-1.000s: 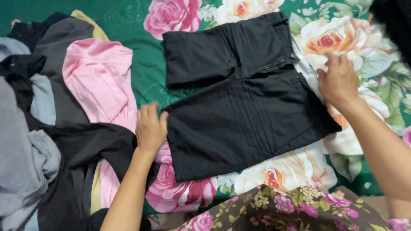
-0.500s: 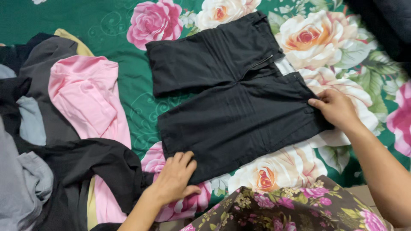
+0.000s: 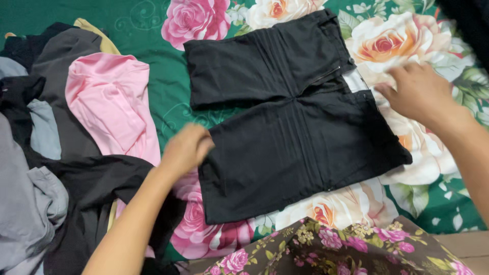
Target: The person folds several pairs of black pants by hand on a floral-patterned bedspread.
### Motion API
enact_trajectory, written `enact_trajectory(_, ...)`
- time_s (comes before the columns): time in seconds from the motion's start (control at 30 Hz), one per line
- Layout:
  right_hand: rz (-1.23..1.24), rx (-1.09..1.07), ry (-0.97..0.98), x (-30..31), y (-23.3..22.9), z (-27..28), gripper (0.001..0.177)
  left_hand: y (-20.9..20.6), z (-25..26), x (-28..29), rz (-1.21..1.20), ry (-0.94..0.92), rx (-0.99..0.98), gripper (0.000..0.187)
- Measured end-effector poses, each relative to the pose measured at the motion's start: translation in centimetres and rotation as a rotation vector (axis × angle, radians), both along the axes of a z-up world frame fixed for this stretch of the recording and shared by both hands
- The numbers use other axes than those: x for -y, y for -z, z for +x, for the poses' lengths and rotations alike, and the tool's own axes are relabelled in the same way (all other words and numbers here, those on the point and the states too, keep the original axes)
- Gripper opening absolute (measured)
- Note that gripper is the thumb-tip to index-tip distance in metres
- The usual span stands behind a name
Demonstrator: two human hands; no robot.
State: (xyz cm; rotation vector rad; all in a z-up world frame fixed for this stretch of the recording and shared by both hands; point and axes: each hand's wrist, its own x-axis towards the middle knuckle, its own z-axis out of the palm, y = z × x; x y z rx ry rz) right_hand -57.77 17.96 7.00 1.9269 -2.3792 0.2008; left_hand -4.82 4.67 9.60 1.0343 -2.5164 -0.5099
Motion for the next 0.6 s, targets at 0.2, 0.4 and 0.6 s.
enact_trajectory(0.2,-0.243,-0.069,-0.447,8.3,4.2,4.4,0.048,7.7,-3.5,8.9,-0.515,-0.162,0.389,0.034)
enact_trajectory(0.4,0.002,0.237,-0.237,9.9,5.3,2.8,0.045,4.7,0.9,10.6,-0.138,0.014,0.392,0.020)
enact_trajectory(0.6,-0.325,-0.123,-0.391,19.6,5.1,1.1,0.012,5.9,-2.1,20.4,-0.335,-0.176,-0.168,0.012)
